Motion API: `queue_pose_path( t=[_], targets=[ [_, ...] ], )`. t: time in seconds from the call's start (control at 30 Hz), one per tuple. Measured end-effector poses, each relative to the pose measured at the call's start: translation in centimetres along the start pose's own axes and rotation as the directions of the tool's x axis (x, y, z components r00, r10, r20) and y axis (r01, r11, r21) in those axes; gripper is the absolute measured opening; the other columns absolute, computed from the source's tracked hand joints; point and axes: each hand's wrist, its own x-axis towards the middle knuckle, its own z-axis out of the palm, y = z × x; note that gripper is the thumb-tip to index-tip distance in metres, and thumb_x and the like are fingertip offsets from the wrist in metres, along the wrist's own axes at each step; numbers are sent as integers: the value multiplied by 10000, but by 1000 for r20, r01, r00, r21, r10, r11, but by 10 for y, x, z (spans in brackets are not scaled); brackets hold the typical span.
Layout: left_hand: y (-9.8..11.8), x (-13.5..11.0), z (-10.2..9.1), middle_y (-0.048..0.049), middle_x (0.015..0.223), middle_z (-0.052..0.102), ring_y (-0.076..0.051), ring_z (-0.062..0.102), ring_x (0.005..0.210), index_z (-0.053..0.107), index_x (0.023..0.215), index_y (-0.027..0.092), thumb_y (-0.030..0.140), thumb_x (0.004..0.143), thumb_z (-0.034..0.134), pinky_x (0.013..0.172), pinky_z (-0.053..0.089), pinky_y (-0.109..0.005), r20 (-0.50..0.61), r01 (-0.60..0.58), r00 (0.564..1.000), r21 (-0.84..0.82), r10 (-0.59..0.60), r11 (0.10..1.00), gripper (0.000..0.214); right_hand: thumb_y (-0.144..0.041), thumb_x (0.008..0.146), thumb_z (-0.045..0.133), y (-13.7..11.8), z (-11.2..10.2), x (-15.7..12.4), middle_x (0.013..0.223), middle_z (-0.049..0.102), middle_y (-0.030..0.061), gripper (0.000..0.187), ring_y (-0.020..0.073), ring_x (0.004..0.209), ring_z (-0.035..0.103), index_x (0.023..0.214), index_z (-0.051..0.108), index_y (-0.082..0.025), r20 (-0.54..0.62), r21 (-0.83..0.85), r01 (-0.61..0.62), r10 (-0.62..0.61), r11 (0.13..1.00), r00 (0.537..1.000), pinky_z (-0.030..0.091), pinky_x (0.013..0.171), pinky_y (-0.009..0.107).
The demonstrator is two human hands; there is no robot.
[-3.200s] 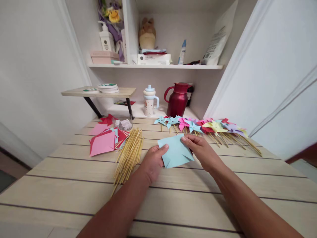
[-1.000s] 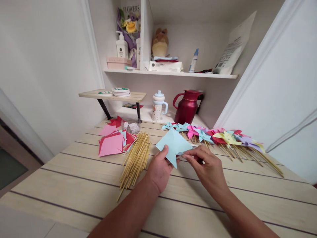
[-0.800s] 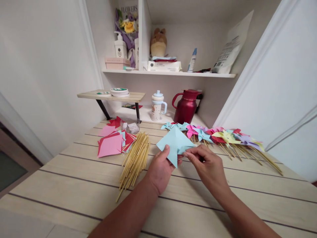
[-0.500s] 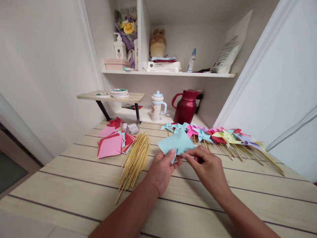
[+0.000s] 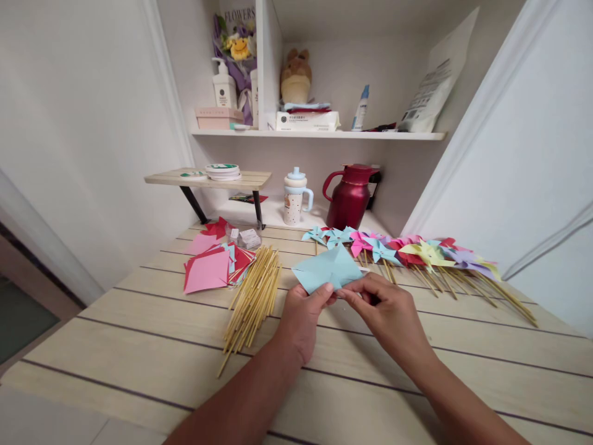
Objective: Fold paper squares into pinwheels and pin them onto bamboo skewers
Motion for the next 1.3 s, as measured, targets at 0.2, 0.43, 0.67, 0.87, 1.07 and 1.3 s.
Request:
queue_pose_path(
  t=[0.2, 0.43, 0.67, 0.87, 1.07, 1.3],
  targets=[
    [6, 0, 1, -93, 978, 769, -214, 688, 870, 757, 945, 142, 255, 730, 787, 851, 515, -337, -111, -45, 992, 127, 59, 991, 245, -454, 825, 704, 1, -6, 0, 610, 479, -30, 233, 146, 559, 450, 922, 721, -243, -97, 52, -83, 87, 995, 991, 391, 554, 301],
    [11, 1, 1, -83, 920, 777, -256, 689, 874, 780, 888, 159, 224, 736, 741, 808, 504, -332, -86, -9, 995, 400, 47, 917, 170, -456, 779, 748, 12, -21, 12, 1280, 524, 93, 677, 266, 1096, 588, 1387, 476, -336, -240, 87, 17, 5, 996, 971, 512, 895, 444],
    [8, 1, 0, -45, 754, 724, -220, 648, 746, 769, 718, 195, 149, 717, 711, 713, 465, -284, -23, -139, 983, 572, 185, 808, 74, -405, 805, 742, 5, -24, 11, 1397, 509, 106, 614, 323, 1295, 480, 1371, 516, -329, -25, -132, 243, -248, 961, 968, 394, 1065, 523],
    [12, -2, 3, -48, 873, 708, -205, 649, 839, 775, 849, 208, 114, 753, 653, 781, 477, -296, 124, -275, 958, 649, 258, 709, 182, -263, 803, 716, 10, -20, 10, 1021, 730, 63, 42, 293, 1035, 616, 761, 718, -258, 4, -49, 150, -150, 987, 989, 428, 944, 491],
    [17, 2, -1, -116, 1263, 600, -240, 578, 1142, 516, 1380, 241, 364, 756, 776, 968, 444, -357, -69, -216, 961, 416, 267, 883, 687, -421, 680, 821, 8, -17, 12, 810, 735, 30, 279, 216, 771, 635, 845, 731, -215, 131, 477, -506, 511, 718, 849, 477, 761, 362],
    [12, -3, 2, -120, 1055, 724, -239, 657, 942, 717, 1028, 157, 413, 700, 818, 837, 486, -324, 45, 41, 997, 320, -59, 946, 428, -437, 597, 877, 1, -7, 8, 766, 738, 47, 406, 201, 730, 639, 861, 729, -167, 376, 601, -655, 561, 458, 737, 483, 726, 343]
  ],
)
